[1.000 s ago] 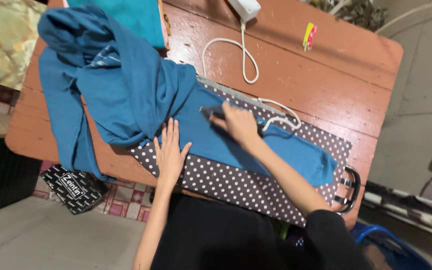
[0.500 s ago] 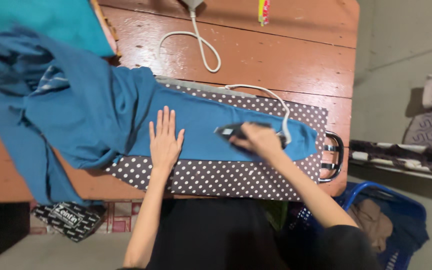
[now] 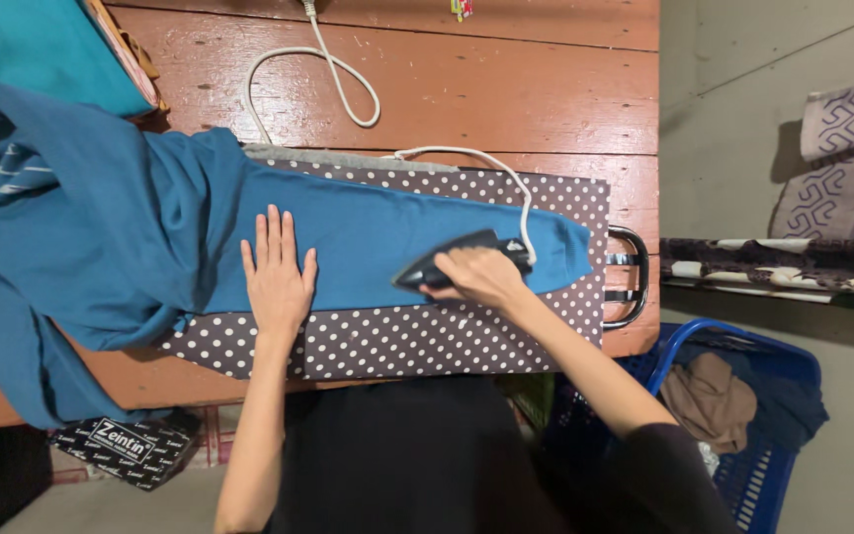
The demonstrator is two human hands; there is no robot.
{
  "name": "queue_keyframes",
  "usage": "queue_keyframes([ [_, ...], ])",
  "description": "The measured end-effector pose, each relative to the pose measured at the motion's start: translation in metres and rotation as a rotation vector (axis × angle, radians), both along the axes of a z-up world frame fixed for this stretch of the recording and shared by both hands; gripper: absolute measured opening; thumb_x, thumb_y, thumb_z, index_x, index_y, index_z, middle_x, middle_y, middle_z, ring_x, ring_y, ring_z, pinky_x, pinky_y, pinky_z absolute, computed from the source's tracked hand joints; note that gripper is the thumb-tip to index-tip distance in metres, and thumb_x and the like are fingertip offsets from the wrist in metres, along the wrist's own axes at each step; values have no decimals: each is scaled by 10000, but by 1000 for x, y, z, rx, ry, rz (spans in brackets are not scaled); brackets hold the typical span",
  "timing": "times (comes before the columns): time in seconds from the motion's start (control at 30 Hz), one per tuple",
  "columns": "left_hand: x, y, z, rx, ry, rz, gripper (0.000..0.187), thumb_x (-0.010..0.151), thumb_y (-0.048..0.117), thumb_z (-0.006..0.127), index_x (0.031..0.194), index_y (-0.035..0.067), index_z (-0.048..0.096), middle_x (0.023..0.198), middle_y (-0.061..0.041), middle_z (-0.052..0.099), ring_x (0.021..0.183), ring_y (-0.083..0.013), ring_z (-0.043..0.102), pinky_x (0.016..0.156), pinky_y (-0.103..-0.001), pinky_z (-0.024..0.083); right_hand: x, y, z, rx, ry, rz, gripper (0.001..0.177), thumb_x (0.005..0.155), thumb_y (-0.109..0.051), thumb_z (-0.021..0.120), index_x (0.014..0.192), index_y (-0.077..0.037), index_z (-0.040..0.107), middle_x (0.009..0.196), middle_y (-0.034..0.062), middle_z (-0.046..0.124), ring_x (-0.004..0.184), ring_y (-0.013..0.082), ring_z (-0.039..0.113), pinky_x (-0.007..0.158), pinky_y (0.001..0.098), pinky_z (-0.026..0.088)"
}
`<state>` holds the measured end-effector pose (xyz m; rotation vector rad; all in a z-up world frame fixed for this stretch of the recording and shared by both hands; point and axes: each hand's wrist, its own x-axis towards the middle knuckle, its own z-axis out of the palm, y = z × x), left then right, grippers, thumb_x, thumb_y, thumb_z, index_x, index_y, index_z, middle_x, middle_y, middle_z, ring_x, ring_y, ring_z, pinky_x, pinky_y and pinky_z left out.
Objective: The person irons a blue hoodie on a polka-dotted ironing board. They smooth the fabric with their hands, use a black iron to press the garment, and flip the hoodie to iron different sections.
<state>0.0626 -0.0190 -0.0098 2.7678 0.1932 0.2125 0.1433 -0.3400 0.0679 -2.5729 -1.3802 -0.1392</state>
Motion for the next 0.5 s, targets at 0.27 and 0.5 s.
queue_keyframes([
  [0.27,-4,4,6,-26,-10,55,617,1047,335,546,1607,103,430,1711,-99,307,1575,-298,269,1259,-535,206,82,59,-15,98,7,-512,510,868,-541,764,915,-57,611,591,124,634,526,299,650,468,414,504],
  [0.5,-3,2,10,-35,-40,75,604,1032,314,568,1588,100,463,1699,-102,337,1566,-303,297,1260,-522,223,34,31,-5,24,197,-27,504,863,-547,730,865,-57,612,633,136,665,543,328,671,470,446,511],
])
